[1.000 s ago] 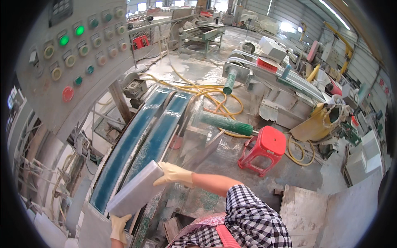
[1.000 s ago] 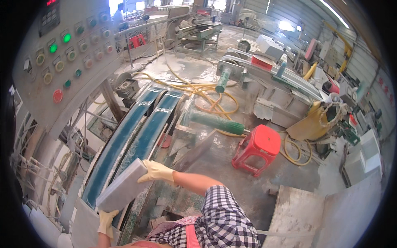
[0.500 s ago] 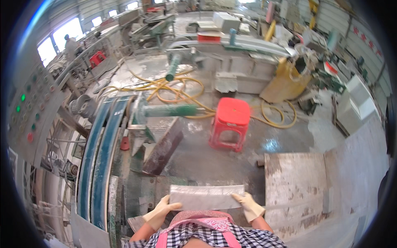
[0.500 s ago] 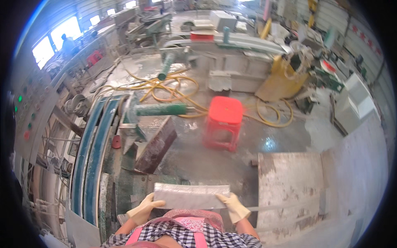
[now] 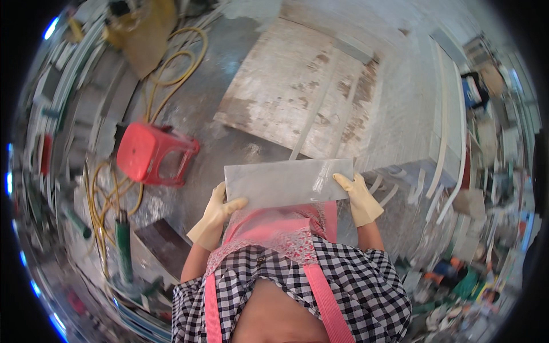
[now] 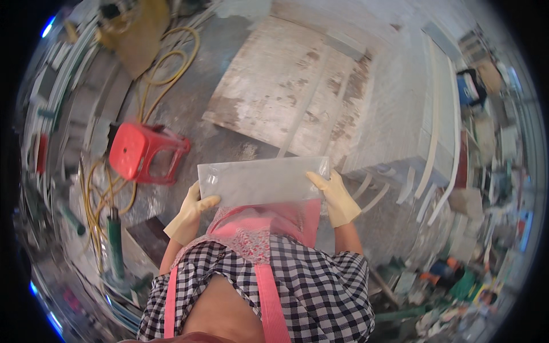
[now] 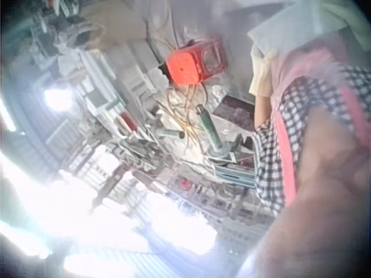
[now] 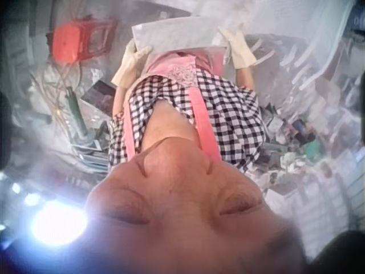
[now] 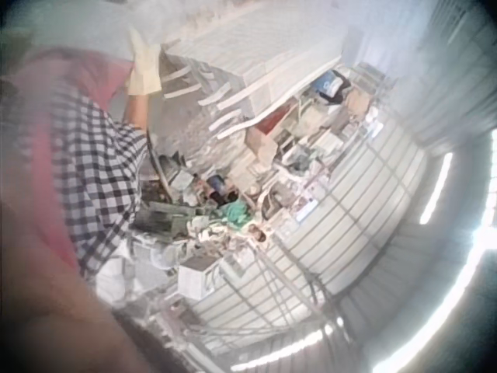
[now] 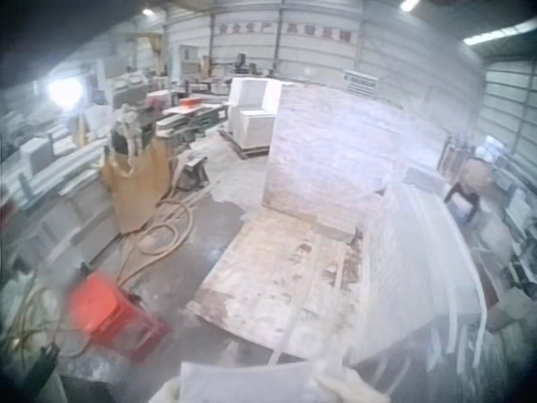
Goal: The person repeatedly picks up rectangular stone slabs, places them on a belt sander, and rubs them against the moving belt to smooth the surfaces. After each pass, the person stacks the finished slabs on a nearby table.
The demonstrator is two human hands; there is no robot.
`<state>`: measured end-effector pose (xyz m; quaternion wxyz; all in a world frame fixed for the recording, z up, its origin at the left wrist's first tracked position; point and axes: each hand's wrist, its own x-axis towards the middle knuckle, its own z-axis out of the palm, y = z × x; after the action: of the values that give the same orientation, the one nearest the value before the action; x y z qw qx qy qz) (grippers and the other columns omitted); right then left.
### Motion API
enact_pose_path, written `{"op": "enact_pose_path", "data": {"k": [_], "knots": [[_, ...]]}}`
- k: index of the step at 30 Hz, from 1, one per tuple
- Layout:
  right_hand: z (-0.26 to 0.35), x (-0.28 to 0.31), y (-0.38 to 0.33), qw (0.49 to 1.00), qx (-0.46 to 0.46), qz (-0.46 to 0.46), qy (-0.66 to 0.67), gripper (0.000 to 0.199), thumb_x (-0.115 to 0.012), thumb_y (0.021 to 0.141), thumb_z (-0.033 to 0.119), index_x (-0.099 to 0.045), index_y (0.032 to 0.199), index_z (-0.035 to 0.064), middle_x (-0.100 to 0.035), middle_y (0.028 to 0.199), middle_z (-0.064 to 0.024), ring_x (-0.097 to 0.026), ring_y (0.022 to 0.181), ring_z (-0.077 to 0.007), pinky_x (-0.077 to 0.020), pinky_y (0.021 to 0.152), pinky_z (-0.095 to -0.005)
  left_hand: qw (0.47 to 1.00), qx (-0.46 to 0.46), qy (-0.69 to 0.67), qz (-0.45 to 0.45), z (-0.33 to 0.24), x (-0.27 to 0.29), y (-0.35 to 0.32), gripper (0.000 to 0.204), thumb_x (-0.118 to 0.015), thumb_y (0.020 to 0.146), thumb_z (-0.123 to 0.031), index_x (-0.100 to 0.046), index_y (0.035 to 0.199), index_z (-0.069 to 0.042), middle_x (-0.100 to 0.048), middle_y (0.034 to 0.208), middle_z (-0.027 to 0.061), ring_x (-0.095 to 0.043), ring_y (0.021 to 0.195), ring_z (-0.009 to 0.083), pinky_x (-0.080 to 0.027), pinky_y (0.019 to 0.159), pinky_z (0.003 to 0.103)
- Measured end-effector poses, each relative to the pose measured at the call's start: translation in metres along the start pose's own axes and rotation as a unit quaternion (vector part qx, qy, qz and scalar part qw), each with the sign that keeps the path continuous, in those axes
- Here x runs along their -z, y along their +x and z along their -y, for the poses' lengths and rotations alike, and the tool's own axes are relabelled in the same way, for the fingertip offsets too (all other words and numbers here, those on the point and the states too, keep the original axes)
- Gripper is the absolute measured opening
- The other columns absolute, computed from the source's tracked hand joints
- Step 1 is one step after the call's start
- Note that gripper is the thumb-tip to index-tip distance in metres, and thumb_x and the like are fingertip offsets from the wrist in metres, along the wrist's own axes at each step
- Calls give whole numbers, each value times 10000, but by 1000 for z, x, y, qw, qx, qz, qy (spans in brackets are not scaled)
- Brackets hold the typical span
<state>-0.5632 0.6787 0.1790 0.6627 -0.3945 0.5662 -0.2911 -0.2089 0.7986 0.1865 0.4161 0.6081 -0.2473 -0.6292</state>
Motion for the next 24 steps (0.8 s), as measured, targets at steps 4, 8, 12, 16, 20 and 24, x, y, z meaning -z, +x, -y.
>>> {"op": "enact_pose_path", "data": {"k": [4, 8, 12, 16, 20, 24], "knots": [[-2, -9, -28, 980, -27, -177, 82, 438, -747, 877, 196, -639, 1217, -59, -703, 1103, -103, -666, 962, -169, -530, 845, -310, 983, 38, 94, 151, -55, 1, 82, 696, -800, 758, -153, -516, 1338, 106, -668, 1200, 177, -637, 1108, 250, -505, 966, 384], [-13, -31, -62, 945, -12, -306, 116, 447, -750, 874, 184, -627, 1228, -60, -696, 1119, -107, -667, 969, -177, -533, 846, -321, 937, 29, 185, 294, -92, -12, 148, 702, -789, 760, -185, -520, 1338, 111, -669, 1208, 187, -634, 1107, 238, -502, 967, 373], [-27, -52, -93, 882, -4, -441, 170, 431, -734, 878, 163, -622, 1227, -63, -691, 1134, -113, -667, 982, -185, -537, 862, -325, 872, -2, 203, 445, -114, -54, 196, 704, -783, 758, -211, -531, 1341, 93, -670, 1219, 173, -626, 1119, 219, -490, 983, 366], [-29, -64, -111, 815, 3, -542, 205, 430, -684, 930, 205, -607, 1261, -58, -684, 1177, -112, -672, 1022, -195, -538, 895, -333, 807, 22, 199, 556, -126, -108, 219, 776, -805, 758, -214, -489, 1419, 41, -619, 1316, 162, -565, 1232, 237, -427, 1064, 358], [-27, -45, -108, 770, 23, -593, 232, 453, -671, 928, 192, -583, 1294, -61, -663, 1216, -131, -659, 1059, -219, -523, 933, -349, 759, 25, 333, 558, -133, -182, 258, 815, -804, 749, -275, -476, 1417, 58, -583, 1343, 215, -548, 1264, 290, -421, 1075, 388], [-21, 19, -77, 752, 53, -601, 266, 503, -674, 897, 177, -555, 1321, -65, -645, 1235, -142, -628, 1110, -240, -488, 980, -357, 711, -32, 445, 543, -133, -259, 296, 981, -800, 732, -424, -388, 1489, 46, -444, 1478, 285, -458, 1372, 384, -370, 1143, 438]]}}
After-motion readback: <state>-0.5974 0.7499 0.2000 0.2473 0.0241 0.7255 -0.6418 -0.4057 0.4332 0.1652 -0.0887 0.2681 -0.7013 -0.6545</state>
